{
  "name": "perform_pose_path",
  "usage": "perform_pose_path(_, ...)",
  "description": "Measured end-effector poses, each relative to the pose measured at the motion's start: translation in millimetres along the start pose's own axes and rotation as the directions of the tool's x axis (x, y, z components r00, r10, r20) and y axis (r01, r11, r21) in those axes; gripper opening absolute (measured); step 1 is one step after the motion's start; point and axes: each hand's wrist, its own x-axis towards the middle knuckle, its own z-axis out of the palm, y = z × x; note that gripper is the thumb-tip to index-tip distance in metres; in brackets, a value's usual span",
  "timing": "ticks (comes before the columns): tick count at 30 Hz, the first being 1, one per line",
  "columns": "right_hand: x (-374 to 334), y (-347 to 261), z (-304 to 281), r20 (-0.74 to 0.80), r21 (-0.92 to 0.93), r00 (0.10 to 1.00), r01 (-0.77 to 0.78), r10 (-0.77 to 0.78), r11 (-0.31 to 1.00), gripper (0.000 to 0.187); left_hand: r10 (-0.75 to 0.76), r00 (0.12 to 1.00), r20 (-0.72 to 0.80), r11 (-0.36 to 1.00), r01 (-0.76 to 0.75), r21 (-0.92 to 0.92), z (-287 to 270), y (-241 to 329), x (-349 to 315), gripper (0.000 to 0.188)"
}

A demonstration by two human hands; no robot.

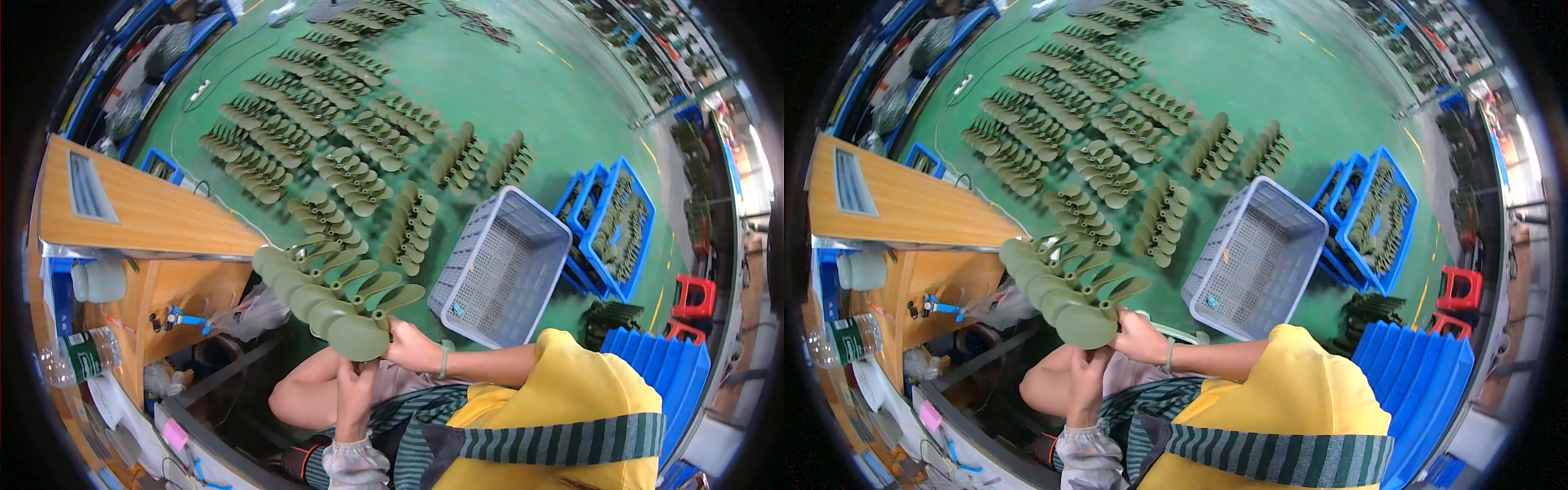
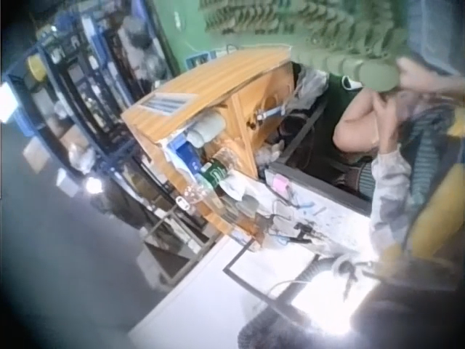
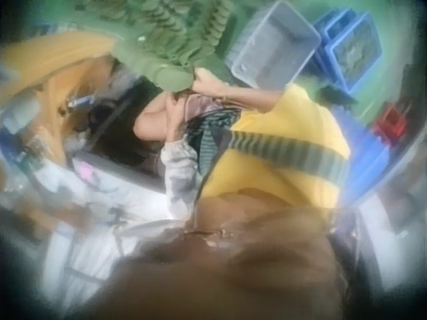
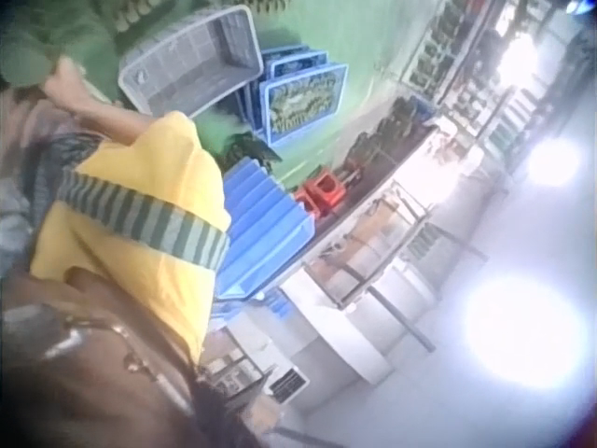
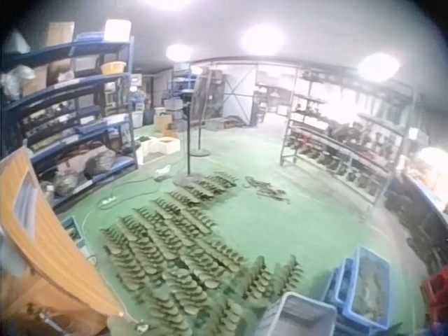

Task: The person uses a soldering iron to fuse green plastic blades onto a central hub on a workbench. They move blue trays to access components and place the completed propeller assembly onto the floor among other finished parts.

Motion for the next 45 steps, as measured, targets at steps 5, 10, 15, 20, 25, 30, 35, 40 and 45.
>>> perform_pose_path(5,-30,-6,2,-0.103,-0.145,0.989,0.086,-0.101,0.986,0.041,-0.066,0.988,0.136,0.959,0.101,-0.265,-4,-4,-6,0.032)
perform_pose_path(10,-51,10,5,-0.103,-0.146,0.987,0.112,-0.127,0.983,0.040,-0.035,0.958,0.284,0.891,0.158,-0.425,-17,-28,-14,0.042)
perform_pose_path(15,-64,15,13,-0.064,-0.142,0.993,0.088,-0.098,0.986,0.039,-0.096,0.972,0.215,0.857,0.191,-0.479,-22,-48,-24,0.035)
perform_pose_path(20,-76,7,20,-0.032,-0.152,0.987,0.151,-0.158,0.977,0.040,-0.040,0.988,0.152,0.883,0.106,-0.456,-26,-53,-39,0.033)
perform_pose_path(25,-74,15,23,0.015,-0.259,0.976,0.212,-0.216,0.942,0.038,0.034,0.981,0.193,0.918,0.046,-0.393,-33,-50,-42,0.037)
perform_pose_path(30,-66,17,25,0.010,-0.172,0.947,0.319,-0.322,0.932,0.043,0.177,0.984,0.008,0.946,-0.168,-0.277,-1,-25,-32,0.037)
perform_pose_path(35,-52,17,21,0.024,-0.201,0.944,0.328,-0.330,0.923,0.040,0.262,0.963,-0.057,0.944,-0.268,-0.192,17,-2,-24,0.039)
perform_pose_path(40,-36,20,13,0.039,-0.199,0.936,0.351,-0.351,0.915,0.038,0.445,0.880,0.165,0.627,-0.437,0.645,-2,-4,-1,0.050)
perform_pose_path(45,-10,18,10,0.148,-0.110,0.942,0.318,-0.301,0.942,0.037,0.057,0.987,-0.147,0.993,-0.071,-0.095,-15,-8,-3,0.039)
